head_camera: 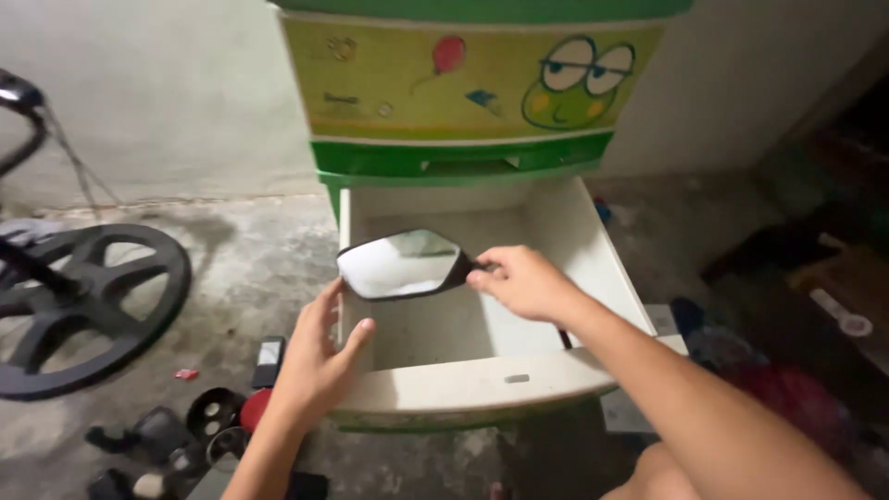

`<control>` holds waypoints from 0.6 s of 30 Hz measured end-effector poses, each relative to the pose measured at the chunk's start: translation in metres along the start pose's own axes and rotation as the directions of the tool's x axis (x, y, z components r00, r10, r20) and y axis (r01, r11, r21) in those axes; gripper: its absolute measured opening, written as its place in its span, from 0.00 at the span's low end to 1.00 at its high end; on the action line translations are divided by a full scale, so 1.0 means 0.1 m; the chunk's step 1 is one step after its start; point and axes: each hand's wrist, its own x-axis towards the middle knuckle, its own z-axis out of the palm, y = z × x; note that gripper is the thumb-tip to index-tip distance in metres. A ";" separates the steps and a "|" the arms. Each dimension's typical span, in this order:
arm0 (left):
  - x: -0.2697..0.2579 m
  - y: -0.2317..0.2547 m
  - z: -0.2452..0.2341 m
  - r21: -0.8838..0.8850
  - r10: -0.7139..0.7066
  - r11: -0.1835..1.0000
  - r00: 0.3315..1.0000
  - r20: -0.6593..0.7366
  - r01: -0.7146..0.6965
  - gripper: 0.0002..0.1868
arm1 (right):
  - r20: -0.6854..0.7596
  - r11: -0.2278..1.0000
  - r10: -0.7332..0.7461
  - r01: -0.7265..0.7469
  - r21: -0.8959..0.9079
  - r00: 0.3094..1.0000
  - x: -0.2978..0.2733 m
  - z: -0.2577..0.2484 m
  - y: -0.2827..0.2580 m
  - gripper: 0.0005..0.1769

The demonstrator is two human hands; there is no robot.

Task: Organize various electronics, accessories, and tools by placing them into a plastic drawer unit.

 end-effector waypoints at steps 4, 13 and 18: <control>0.00 0.15 -0.09 0.055 -0.054 0.997 0.997 0.047 0.052 0.41 | -0.071 0.994 0.105 -0.103 0.037 0.992 0.24 -0.19 0.66 0.21; 0.14 0.21 -0.22 -0.154 -0.205 0.957 0.951 0.233 0.244 0.34 | -0.263 0.800 0.462 -0.526 -0.287 0.847 0.74 -0.08 1.28 0.26; 0.22 0.14 -0.15 -0.175 -0.197 0.957 0.962 0.188 0.231 0.33 | -0.129 0.680 0.508 -0.488 -0.546 0.852 0.92 -0.12 1.38 0.11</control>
